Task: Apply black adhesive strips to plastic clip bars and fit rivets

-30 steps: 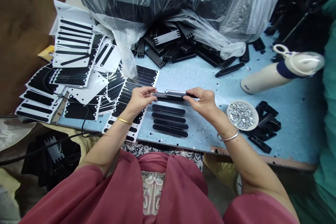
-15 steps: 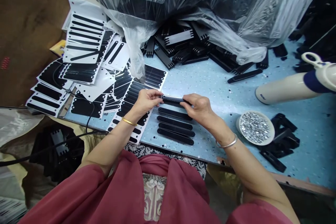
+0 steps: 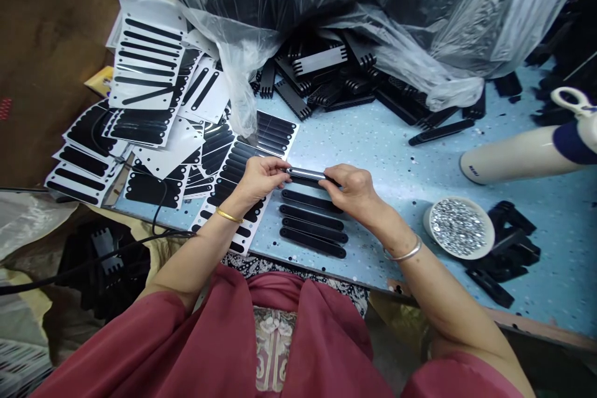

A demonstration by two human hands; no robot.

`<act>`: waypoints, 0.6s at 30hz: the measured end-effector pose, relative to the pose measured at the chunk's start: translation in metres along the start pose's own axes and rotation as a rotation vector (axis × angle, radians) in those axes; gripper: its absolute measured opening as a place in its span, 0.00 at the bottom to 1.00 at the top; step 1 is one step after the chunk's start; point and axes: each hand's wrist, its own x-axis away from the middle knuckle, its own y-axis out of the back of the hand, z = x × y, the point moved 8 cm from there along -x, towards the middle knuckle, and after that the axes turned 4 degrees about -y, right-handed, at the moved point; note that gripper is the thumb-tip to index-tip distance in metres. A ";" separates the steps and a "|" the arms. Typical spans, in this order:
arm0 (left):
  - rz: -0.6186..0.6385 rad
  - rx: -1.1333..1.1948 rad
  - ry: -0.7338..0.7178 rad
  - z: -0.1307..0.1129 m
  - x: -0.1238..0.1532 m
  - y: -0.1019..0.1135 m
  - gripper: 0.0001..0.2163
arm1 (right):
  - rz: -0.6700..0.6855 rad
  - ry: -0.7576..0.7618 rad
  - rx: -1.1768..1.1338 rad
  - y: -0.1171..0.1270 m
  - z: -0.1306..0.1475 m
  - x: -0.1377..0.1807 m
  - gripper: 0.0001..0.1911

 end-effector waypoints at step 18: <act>-0.001 0.017 0.014 -0.004 0.002 -0.001 0.08 | -0.044 0.092 0.046 0.002 0.004 0.002 0.08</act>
